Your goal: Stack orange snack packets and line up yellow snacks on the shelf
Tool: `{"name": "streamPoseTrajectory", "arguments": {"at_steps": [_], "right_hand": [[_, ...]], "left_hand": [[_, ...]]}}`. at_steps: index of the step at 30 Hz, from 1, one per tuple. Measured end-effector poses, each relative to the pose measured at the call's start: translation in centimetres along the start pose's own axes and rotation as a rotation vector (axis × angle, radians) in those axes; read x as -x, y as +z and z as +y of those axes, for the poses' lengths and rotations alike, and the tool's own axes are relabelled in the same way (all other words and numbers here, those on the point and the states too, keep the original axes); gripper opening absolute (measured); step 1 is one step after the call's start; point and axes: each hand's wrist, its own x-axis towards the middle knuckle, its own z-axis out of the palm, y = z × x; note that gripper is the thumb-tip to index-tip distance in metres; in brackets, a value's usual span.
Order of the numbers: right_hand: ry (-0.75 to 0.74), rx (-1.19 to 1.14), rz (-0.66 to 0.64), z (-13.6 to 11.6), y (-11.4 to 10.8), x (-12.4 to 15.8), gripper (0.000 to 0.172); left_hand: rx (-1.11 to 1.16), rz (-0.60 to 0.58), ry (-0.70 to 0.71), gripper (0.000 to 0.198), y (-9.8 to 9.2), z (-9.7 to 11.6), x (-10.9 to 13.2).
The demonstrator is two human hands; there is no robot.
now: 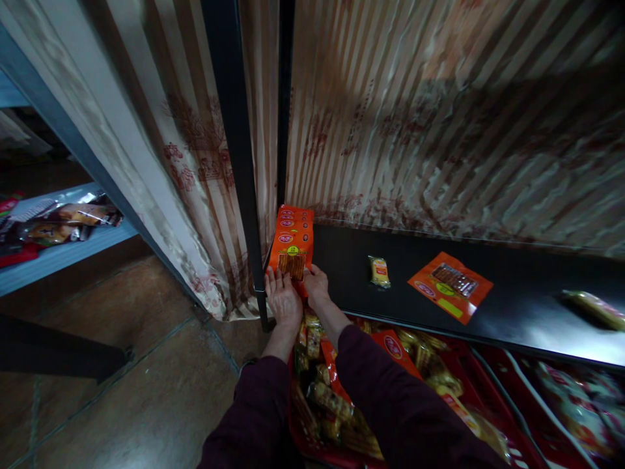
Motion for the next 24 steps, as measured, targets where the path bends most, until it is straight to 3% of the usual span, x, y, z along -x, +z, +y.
{"name": "streamPoseTrajectory", "arguments": {"at_steps": [11, 18, 24], "right_hand": [[-0.008, 0.179, -0.006, -0.5, -0.4, 0.6, 0.024], [-0.114, 0.376, 0.063, -2.0, -0.5, 1.8, 0.047], [-0.181, 0.444, 0.062, -1.6, -0.6, 2.3, 0.051]], "left_hand": [[0.061, -0.105, 0.005, 0.044, 0.6, -0.4, -0.4], [0.044, -0.164, 0.001, 0.045, 0.1, -0.6, -0.8], [0.047, -0.173, 0.005, 0.046, 0.3, -0.6, -0.6]]}}
